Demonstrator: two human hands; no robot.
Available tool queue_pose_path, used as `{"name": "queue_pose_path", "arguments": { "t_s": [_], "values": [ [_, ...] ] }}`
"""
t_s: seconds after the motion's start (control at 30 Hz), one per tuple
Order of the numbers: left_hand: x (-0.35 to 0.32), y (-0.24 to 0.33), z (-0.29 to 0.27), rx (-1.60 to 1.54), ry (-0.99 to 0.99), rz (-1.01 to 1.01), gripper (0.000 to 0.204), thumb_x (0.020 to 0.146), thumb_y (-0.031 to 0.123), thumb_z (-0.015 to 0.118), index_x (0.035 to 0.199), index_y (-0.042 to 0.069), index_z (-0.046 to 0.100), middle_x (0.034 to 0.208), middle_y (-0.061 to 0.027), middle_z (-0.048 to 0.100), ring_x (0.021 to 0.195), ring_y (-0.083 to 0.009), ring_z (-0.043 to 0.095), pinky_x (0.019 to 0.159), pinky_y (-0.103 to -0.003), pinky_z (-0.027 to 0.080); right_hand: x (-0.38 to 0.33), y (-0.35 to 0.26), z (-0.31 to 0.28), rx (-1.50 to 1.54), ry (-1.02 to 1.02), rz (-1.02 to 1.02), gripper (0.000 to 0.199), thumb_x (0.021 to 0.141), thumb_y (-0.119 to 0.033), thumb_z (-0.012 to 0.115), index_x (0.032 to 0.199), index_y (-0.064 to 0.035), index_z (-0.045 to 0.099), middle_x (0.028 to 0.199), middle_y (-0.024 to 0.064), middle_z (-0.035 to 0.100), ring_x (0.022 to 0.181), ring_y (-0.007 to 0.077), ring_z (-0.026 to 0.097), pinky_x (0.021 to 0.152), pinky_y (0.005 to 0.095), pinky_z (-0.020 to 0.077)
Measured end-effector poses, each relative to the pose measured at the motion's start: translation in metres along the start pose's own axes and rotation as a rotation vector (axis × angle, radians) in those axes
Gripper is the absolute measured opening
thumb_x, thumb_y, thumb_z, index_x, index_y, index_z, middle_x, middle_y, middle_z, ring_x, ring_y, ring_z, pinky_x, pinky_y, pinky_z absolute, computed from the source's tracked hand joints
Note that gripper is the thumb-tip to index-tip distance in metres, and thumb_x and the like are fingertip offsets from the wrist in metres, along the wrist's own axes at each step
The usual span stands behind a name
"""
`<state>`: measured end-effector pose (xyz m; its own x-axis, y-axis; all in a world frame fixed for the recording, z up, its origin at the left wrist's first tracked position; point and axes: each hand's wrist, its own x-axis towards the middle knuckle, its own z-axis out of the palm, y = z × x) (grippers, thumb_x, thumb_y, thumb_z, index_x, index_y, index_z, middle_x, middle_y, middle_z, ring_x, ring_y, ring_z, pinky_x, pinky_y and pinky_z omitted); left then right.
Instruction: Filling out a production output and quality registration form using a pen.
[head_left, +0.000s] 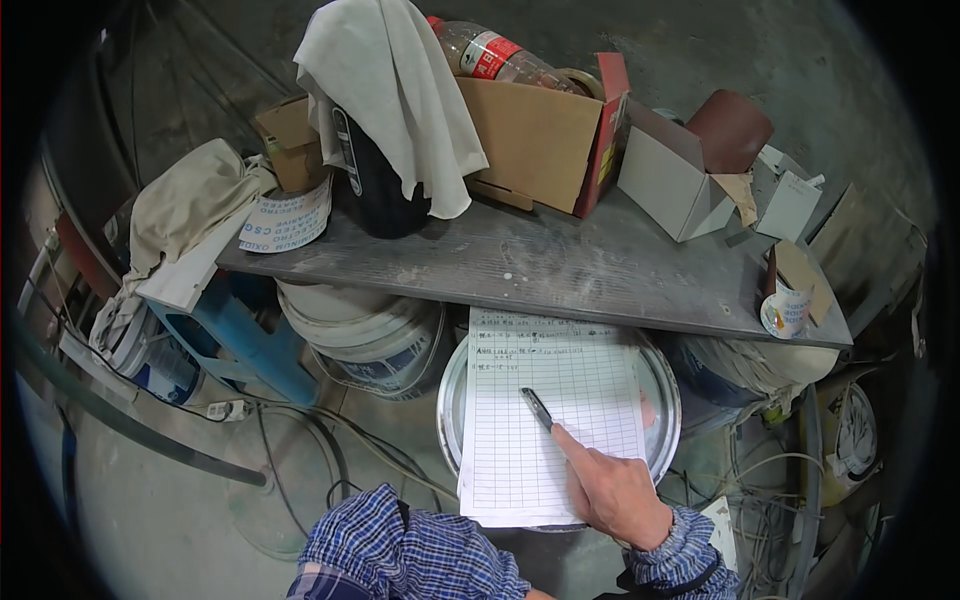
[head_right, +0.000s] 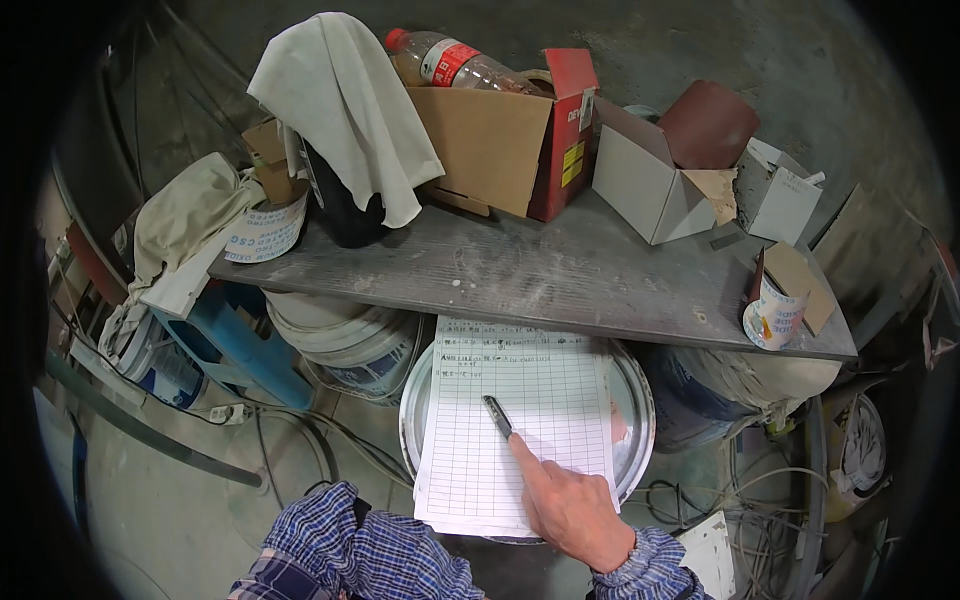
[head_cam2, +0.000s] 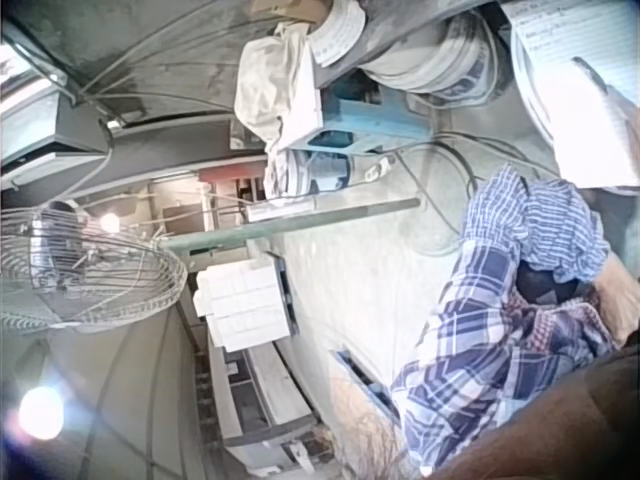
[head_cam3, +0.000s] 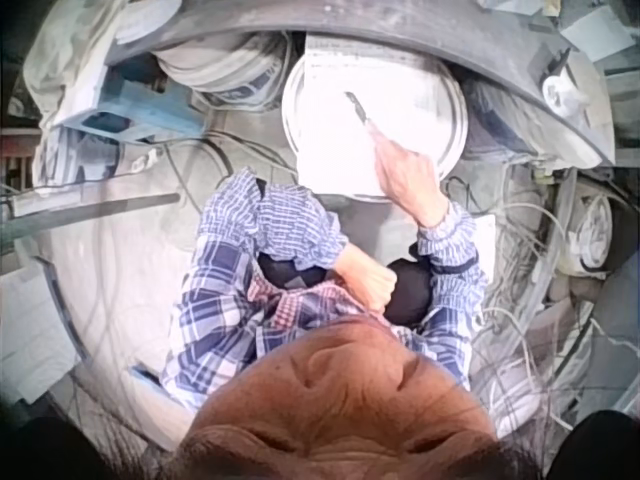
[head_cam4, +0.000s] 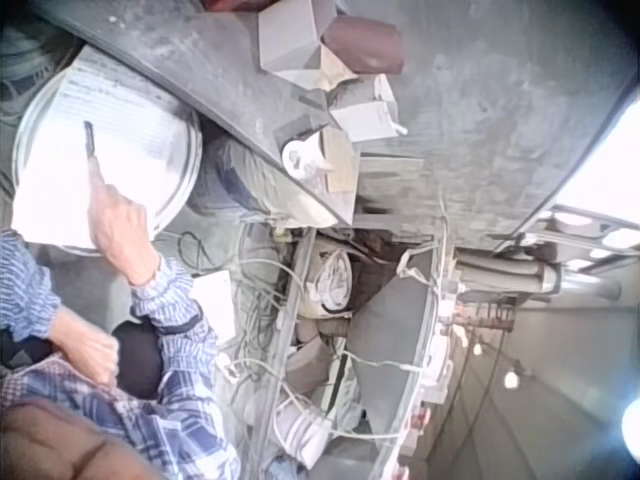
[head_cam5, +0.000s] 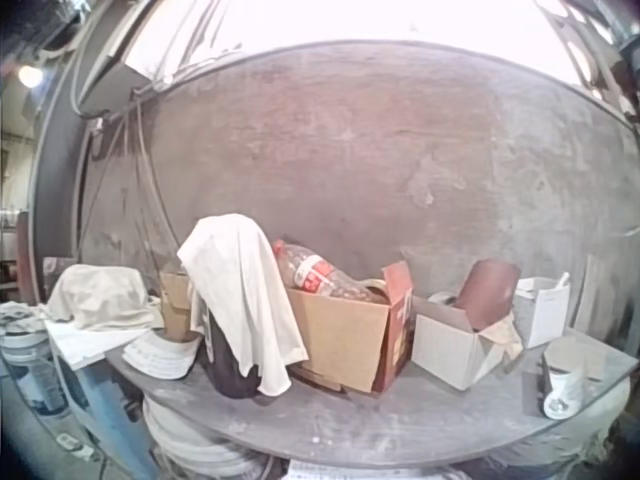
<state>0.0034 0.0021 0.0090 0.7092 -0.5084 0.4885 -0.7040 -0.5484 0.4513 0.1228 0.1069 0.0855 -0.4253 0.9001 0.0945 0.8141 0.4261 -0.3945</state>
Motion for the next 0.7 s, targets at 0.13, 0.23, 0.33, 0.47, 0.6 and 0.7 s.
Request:
{"name": "queue_pose_path", "arguments": {
  "t_s": [0.13,0.23,0.33,0.47,0.6,0.7],
  "values": [
    [0.0002,0.0005,-0.0006,-0.002,0.004,0.002,0.016,0.078,0.019,0.06,0.069,0.007,0.063,0.063,-0.0114,0.062,0.058,-0.0283,0.063,0.052,-0.042,0.046,-0.0002,0.001,0.0016,-0.003,0.007,-0.004,0.063,0.083,-0.01,0.062,0.142,-0.0005,0.043,0.078,0.0123,0.064,0.061,0.0282,0.065,0.052,0.0407,0.051],
    [-0.0001,0.0007,-0.0013,0.0,0.003,-0.004,0.015,0.078,0.019,0.06,0.07,0.007,0.063,0.064,-0.0114,0.061,0.059,-0.0283,0.063,0.052,-0.042,0.046,0.0002,0.0004,0.0011,-0.013,-0.001,0.001,0.063,0.082,-0.009,0.062,0.142,-0.0004,0.043,0.078,0.0122,0.064,0.06,0.0278,0.065,0.051,0.0407,0.0509],
    [0.0004,0.0003,-0.0011,0.001,0.005,-0.003,0.015,0.078,0.019,0.06,0.071,0.007,0.062,0.064,-0.0113,0.061,0.059,-0.0284,0.063,0.051,-0.042,0.046,-0.0001,0.0014,0.0019,0.005,0.017,-0.006,0.063,0.082,-0.009,0.062,0.142,-0.0005,0.044,0.077,0.0121,0.064,0.059,0.0273,0.065,0.051,0.0406,0.0509],
    [0.0011,-0.0002,-0.0007,0.005,0.005,-0.002,0.014,0.078,0.019,0.06,0.071,0.007,0.062,0.065,-0.0113,0.061,0.059,-0.0284,0.062,0.051,-0.042,0.046,0.0002,0.0,0.0003,-0.008,0.014,-0.009,0.061,0.082,-0.007,0.062,0.141,0.0006,0.045,0.075,0.0121,0.064,0.058,0.0268,0.065,0.051,0.0391,0.0508],
    [0.0015,-0.0002,0.0,0.007,0.006,-0.002,0.013,0.078,0.019,0.06,0.072,0.007,0.061,0.066,-0.0113,0.06,0.059,-0.0284,0.062,0.051,-0.042,0.046,0.0013,-0.0018,-0.0017,-0.013,0.001,-0.004,0.062,0.082,-0.007,0.062,0.141,0.0012,0.045,0.075,0.0121,0.064,0.058,0.0269,0.065,0.051,0.0393,0.0509],
    [0.0021,-0.0001,-0.0016,0.01,0.013,-0.005,0.013,0.078,0.019,0.06,0.073,0.007,0.06,0.066,-0.0113,0.06,0.06,-0.0285,0.062,0.051,-0.042,0.046,0.0001,0.0029,0.0032,-0.011,0.021,-0.024,0.064,0.082,-0.009,0.063,0.142,0.0004,0.043,0.077,0.0119,0.064,0.059,0.0272,0.065,0.051,0.0406,0.0508]
  ]
}}
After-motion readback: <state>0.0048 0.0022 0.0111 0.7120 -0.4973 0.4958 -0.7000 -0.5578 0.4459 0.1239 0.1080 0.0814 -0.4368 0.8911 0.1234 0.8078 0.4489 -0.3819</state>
